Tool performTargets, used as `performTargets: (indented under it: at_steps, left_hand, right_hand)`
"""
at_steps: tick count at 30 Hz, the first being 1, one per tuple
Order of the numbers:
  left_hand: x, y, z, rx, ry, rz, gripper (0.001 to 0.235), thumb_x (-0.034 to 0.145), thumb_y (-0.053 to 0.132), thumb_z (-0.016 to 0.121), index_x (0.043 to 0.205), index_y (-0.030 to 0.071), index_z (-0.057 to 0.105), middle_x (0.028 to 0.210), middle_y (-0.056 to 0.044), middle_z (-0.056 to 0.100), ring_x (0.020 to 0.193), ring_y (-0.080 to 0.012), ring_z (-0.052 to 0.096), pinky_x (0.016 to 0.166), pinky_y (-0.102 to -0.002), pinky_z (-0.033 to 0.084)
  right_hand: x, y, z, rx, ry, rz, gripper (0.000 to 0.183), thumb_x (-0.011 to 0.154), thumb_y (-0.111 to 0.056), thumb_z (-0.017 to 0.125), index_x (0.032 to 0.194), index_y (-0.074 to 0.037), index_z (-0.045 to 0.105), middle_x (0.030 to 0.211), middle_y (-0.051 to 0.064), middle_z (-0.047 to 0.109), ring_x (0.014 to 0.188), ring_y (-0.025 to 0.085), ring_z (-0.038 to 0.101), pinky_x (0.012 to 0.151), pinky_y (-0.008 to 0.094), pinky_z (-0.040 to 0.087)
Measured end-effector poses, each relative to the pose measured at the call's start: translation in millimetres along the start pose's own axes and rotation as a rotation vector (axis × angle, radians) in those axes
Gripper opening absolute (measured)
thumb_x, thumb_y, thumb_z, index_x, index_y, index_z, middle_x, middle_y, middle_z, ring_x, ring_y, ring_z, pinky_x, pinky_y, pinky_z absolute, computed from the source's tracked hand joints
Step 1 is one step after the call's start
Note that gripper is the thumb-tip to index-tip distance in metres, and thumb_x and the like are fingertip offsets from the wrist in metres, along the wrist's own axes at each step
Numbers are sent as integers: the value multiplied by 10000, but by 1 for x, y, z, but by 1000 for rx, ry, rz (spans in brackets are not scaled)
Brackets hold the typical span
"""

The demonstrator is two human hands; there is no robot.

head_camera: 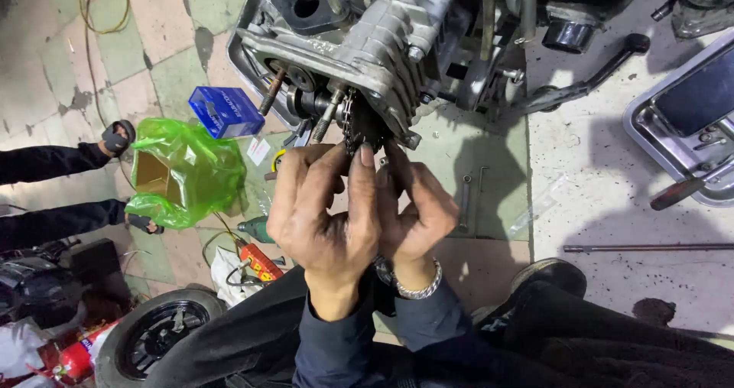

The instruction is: The person sits on the floor and works on a motorcycle engine, using both hands to manipulate the timing chain and sprockets. They align the chain with the gears and adjust the components within the engine casing.

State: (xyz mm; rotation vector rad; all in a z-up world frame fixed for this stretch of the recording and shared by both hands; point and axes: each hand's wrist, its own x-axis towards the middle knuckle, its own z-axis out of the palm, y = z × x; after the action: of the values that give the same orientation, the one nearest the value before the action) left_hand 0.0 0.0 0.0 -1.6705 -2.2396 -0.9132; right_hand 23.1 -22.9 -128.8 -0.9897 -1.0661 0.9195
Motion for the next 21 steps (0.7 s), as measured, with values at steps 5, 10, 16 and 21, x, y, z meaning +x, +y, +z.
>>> performTargets:
  at_steps: [5, 10, 16, 21]
  left_hand:
    - [0, -9, 7, -142, 50, 20, 121, 945, 38, 681, 916, -79, 678, 820, -190, 646, 706, -257, 632, 613, -313, 512]
    - [9, -25, 6, -298, 69, 43, 97, 865, -1, 789, 790, -27, 734, 652, -131, 557, 537, -210, 503, 510, -314, 457]
    - [12, -20, -3, -298, -13, 20, 102, 870, -3, 790, 797, -33, 725, 645, -140, 547, 534, -229, 501, 516, -332, 455]
    - [5, -30, 8, -388, 69, 7, 137, 872, 11, 783, 766, -28, 705, 627, -131, 537, 509, -186, 472, 482, -301, 423]
  right_hand:
    - [-12, -22, 12, -19, -37, 248, 362, 1022, -287, 527, 1181, -5, 688, 982, 175, 774, 790, 248, 772, 673, 338, 595]
    - [28, -41, 8, 364, -61, 275, 146, 911, 38, 603, 1019, 82, 691, 766, 187, 676, 632, 208, 640, 622, 304, 485]
    - [10, -71, 14, 771, -44, 634, 482, 935, -54, 509, 1393, 92, 540, 1221, 254, 693, 1108, 240, 647, 1004, 414, 515]
    - [10, -71, 12, 814, 109, 663, 364, 1024, -54, 472, 1361, 51, 564, 1277, 193, 681, 1162, 217, 638, 1036, 340, 493]
